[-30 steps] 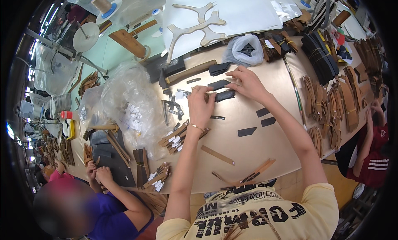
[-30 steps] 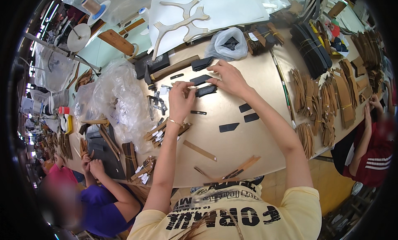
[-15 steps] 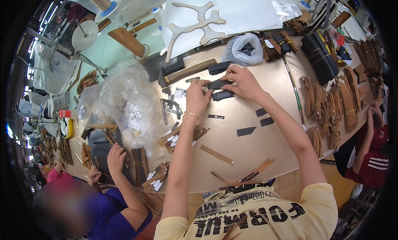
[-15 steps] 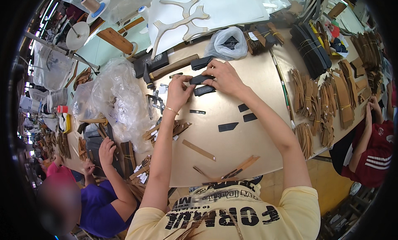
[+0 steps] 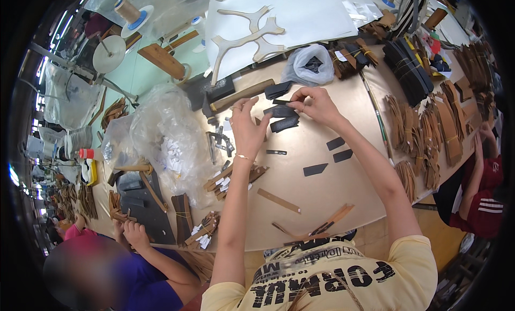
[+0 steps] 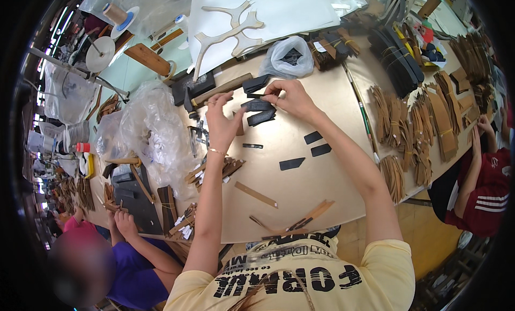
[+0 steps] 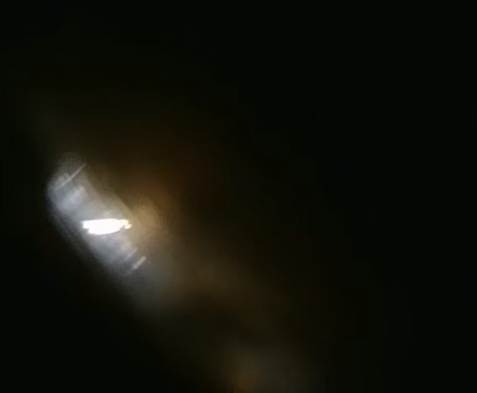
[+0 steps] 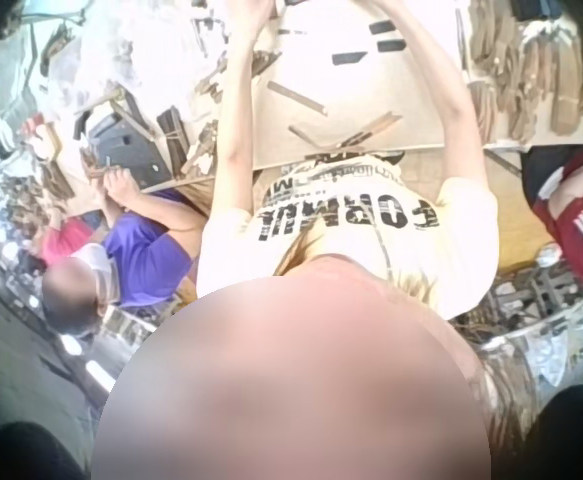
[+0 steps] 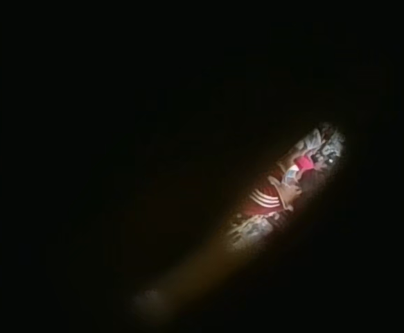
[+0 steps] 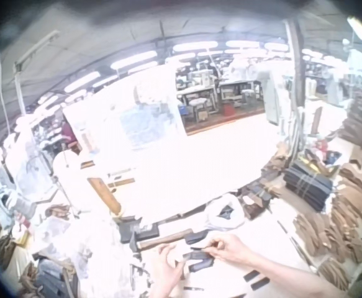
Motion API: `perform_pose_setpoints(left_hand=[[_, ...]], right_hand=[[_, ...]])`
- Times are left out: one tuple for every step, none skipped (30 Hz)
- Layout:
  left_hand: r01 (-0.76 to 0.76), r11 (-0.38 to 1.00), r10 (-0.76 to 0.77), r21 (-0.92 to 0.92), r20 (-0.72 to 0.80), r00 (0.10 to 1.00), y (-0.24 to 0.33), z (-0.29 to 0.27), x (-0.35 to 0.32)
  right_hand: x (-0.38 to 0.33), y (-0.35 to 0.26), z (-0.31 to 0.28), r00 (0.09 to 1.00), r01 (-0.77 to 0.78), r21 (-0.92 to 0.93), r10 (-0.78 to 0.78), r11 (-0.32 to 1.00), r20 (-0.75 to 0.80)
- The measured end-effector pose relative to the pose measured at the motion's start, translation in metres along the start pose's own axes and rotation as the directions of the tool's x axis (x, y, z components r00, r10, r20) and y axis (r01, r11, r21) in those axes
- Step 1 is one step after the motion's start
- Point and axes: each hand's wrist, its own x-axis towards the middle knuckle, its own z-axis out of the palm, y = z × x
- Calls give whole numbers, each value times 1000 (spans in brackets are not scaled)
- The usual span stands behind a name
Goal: The person repeatedly picks small black and tan leather pieces from a table, aligns them, and places them into a growing stack. The person also handles a plastic bag and a rubber band, then bundles the stack and places it on the table.
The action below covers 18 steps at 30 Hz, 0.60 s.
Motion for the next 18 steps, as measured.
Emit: perform_pose_setpoints(left_hand=[[15, 997, -17, -74, -34, 999, 9, -5, 0], [17, 988, -28, -153, -71, 997, 18, -11, 0], [208, 936, -204, -283, 45, 978, 29, -17, -4], [423, 807, -337, -411, 266, 903, 40, -23, -9], [563, 649, -364, -512, 440, 821, 51, -28, -15], [649, 452, -297, -613, 583, 757, 60, -30, -22], [720, 410, -214, -559, 709, 672, 69, -32, -30], [788, 357, -138, -501, 806, 575, 77, -31, -39], [751, 407, -18, -519, 818, 575, 84, -29, -49], [768, 411, -54, -491, 828, 558, 91, -22, -57], [772, 401, -67, -492, 826, 560, 96, -14, -65], [787, 397, -95, -472, 832, 547, 101, -6, -73], [820, 319, -141, -476, 831, 537, 104, 2, -80], [813, 302, -134, -497, 823, 552, 107, 9, -87], [818, 295, -152, -493, 821, 550, 110, 14, -95], [821, 288, -171, -494, 817, 551, 113, 19, -102], [833, 274, -169, -481, 828, 534, 116, 25, -109], [843, 259, -168, -471, 838, 519, 119, 31, -115]], right_hand=[[-5, -7, -3, 1000, 25, 21, -25, 999, 1], [-11, -15, -7, 1000, 18, 19, -18, 1000, 1], [-21, -22, -13, 997, 57, 55, -60, 997, 45], [-34, -29, -20, 994, 60, 70, -66, 996, 91], [-50, -35, -27, 989, 51, 77, -61, 996, 138], [-66, -41, -33, 983, -6, 117, -16, 993, 181], [-82, -44, -38, 981, -65, 120, 42, 991, 188], [-97, -46, -43, 982, -68, 150, 40, 986, 185], [-112, -47, -47, 969, -175, 168, 140, 970, 202], [-126, -46, -48, 970, -217, 149, 196, 965, 148], [-139, -44, -48, 977, -208, 158, 196, 965, 87], [-154, -43, -47, 980, -199, 164, 197, 966, 29], [-168, -40, -47, 985, -153, 113, 160, 982, -65], [-181, -38, -46, 977, -165, 114, 178, 980, -114], [-195, -35, -44, 966, -186, 110, 202, 976, -161], [-208, -32, -41, 953, -200, 112, 220, 973, -208], [-217, -28, -37, 924, -263, 149, 293, 953, -247], [-226, -24, -32, 905, -270, 174, 312, 947, -289]])
